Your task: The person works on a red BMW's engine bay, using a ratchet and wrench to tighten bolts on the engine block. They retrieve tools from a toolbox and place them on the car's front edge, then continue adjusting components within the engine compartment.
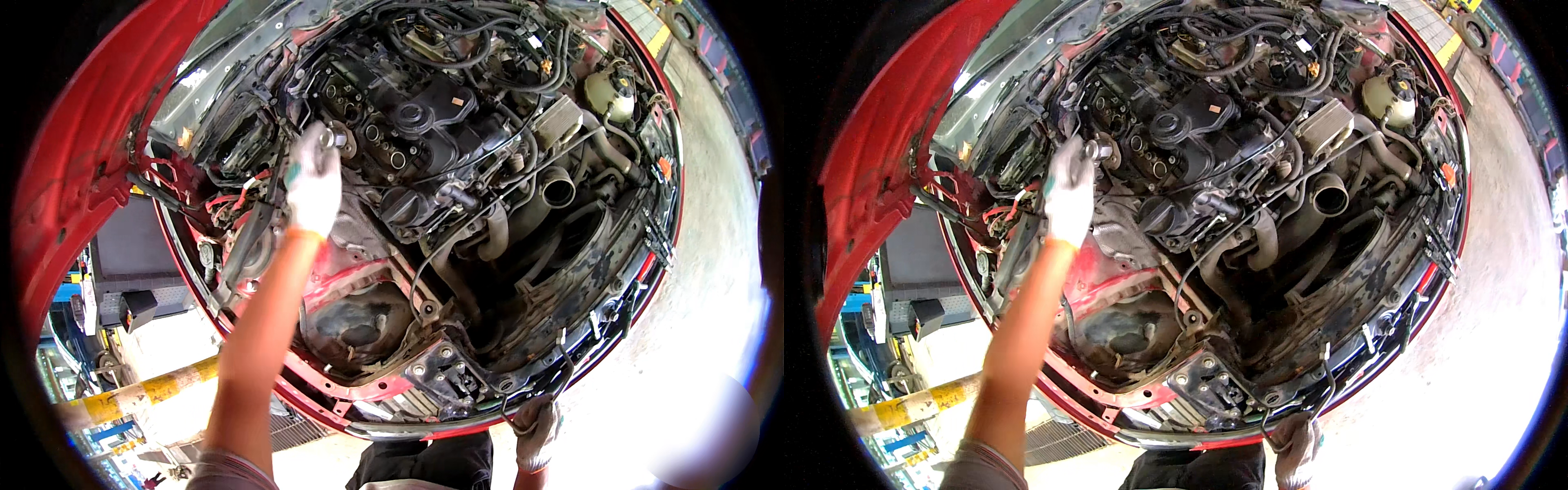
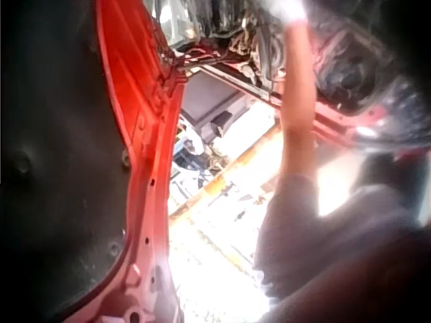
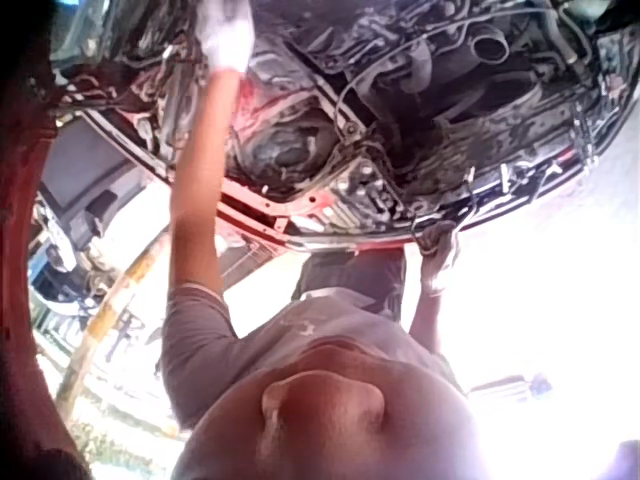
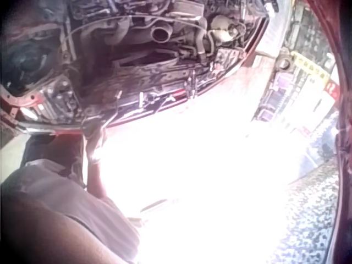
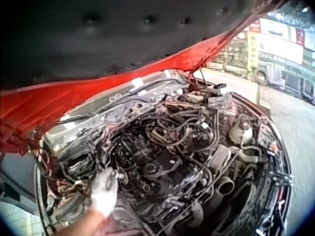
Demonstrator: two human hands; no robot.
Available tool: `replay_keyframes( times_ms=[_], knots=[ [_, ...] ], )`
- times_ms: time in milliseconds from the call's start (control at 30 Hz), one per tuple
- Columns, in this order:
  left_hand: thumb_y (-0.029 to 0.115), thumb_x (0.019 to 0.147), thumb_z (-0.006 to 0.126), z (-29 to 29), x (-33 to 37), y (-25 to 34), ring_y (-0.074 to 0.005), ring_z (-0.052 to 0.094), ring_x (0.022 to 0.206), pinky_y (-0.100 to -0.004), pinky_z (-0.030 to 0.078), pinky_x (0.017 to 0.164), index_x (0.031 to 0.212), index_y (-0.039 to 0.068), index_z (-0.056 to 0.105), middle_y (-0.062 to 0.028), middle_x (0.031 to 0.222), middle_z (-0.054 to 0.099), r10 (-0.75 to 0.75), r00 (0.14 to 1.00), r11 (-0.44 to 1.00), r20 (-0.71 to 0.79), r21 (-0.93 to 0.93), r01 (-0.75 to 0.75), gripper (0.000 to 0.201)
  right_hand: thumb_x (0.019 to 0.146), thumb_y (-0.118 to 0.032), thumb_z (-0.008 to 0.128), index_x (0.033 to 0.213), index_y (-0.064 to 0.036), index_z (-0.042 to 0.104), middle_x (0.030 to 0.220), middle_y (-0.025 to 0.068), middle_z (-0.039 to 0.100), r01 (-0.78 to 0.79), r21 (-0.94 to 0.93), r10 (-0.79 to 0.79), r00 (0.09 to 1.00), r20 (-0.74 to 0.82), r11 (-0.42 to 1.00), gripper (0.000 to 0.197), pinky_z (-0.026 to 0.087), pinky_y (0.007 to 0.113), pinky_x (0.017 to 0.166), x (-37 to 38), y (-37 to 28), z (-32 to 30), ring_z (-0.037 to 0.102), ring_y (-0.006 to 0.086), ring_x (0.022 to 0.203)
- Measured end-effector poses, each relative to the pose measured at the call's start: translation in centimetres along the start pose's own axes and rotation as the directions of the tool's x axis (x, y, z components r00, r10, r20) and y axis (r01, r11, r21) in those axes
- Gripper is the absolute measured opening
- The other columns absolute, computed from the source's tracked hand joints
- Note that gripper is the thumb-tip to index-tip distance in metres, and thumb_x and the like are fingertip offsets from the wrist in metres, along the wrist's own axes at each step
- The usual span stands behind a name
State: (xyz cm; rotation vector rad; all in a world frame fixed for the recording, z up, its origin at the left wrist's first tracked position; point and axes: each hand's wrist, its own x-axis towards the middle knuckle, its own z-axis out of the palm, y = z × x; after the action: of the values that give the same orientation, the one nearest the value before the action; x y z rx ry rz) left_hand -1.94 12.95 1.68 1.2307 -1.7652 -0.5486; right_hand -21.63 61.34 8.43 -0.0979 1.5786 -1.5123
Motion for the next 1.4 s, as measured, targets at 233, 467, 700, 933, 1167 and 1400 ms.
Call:
replay_keyframes(
  times_ms=[233,467,700,933,1167,1400],
  knots=[
    [0.025,0.109,0.057,-6.3,-22.6,14.4,-0.0227,0.063,0.127,-0.0355,0.049,0.111,0.143,0.001,0.059,-0.0139,0.141,0.064,0.060,0.595,0.890,0.801,-0.314,0.332,0.041,0.106,-0.038,0.041,0.081,-0.0014,0.057,0.071,0.0081,0.060,-0.041,-0.170,0.081,0.969,0.235,0.985,0.047,0.040,0.032,0.054,-0.1,-1.5,2.1,0.054,0.0173,0.060],
    [0.025,0.110,0.056,-11.0,-28.6,20.2,-0.0152,0.064,0.119,-0.0299,0.049,0.104,0.137,-0.003,0.062,-0.0096,0.130,0.069,-0.403,0.099,0.019,0.910,-0.100,0.995,0.039,0.097,-0.003,0.058,0.109,0.0031,0.068,0.093,0.0122,0.069,0.239,-0.355,0.079,0.722,0.687,0.904,0.017,0.052,0.036,0.077,-3.0,-0.3,8.9,0.065,0.0242,0.084],
    [0.025,0.111,0.047,-15.3,-26.7,22.6,-0.0193,0.071,0.083,-0.0337,0.059,0.079,0.118,-0.003,0.068,-0.0085,0.092,0.070,-0.549,0.412,0.385,0.727,-0.217,0.897,0.035,0.100,-0.005,0.056,0.120,0.0016,0.062,0.096,0.0066,0.064,-0.298,-0.046,0.286,0.846,0.449,0.953,0.021,0.050,0.032,0.070,-7.6,3.0,9.4,0.060,0.0130,0.081],
    [0.033,0.108,0.051,-17.6,-25.9,22.1,-0.0120,0.038,0.052,-0.0280,0.031,0.047,0.116,0.002,0.065,0.0021,0.059,0.032,-0.653,0.554,0.228,0.516,-0.564,0.794,0.035,0.110,-0.046,0.043,0.153,-0.0002,0.046,0.152,0.0190,0.054,-0.374,0.658,0.029,0.881,0.472,0.654,0.063,0.038,0.053,0.117,-1.2,1.7,7.8,0.048,0.0391,0.143],
    [0.026,0.108,0.047,-19.8,-27.2,22.7,-0.0106,0.030,0.043,-0.0251,0.026,0.040,0.112,-0.001,0.066,0.0014,0.056,0.030,-0.529,0.598,0.459,0.601,-0.390,0.798,0.034,0.107,-0.036,0.050,0.154,-0.0019,0.043,0.152,0.0191,0.054,-0.316,0.743,-0.048,0.905,0.423,0.590,0.059,0.033,0.052,0.124,-3.1,-1.0,5.5,0.052,0.0347,0.140],
    [0.037,0.112,0.038,-20.0,-28.8,24.7,-0.0109,0.032,0.043,-0.0276,0.033,0.041,0.124,-0.004,0.063,0.0023,0.056,0.030,-0.487,0.572,0.412,0.660,-0.404,0.817,0.050,0.103,-0.009,0.052,0.154,-0.0026,0.041,0.154,0.0208,0.050,-0.277,0.765,-0.124,0.899,0.420,0.582,0.052,0.036,0.049,0.122,-5.8,-1.1,3.1,0.050,0.0343,0.143]
  ],
)
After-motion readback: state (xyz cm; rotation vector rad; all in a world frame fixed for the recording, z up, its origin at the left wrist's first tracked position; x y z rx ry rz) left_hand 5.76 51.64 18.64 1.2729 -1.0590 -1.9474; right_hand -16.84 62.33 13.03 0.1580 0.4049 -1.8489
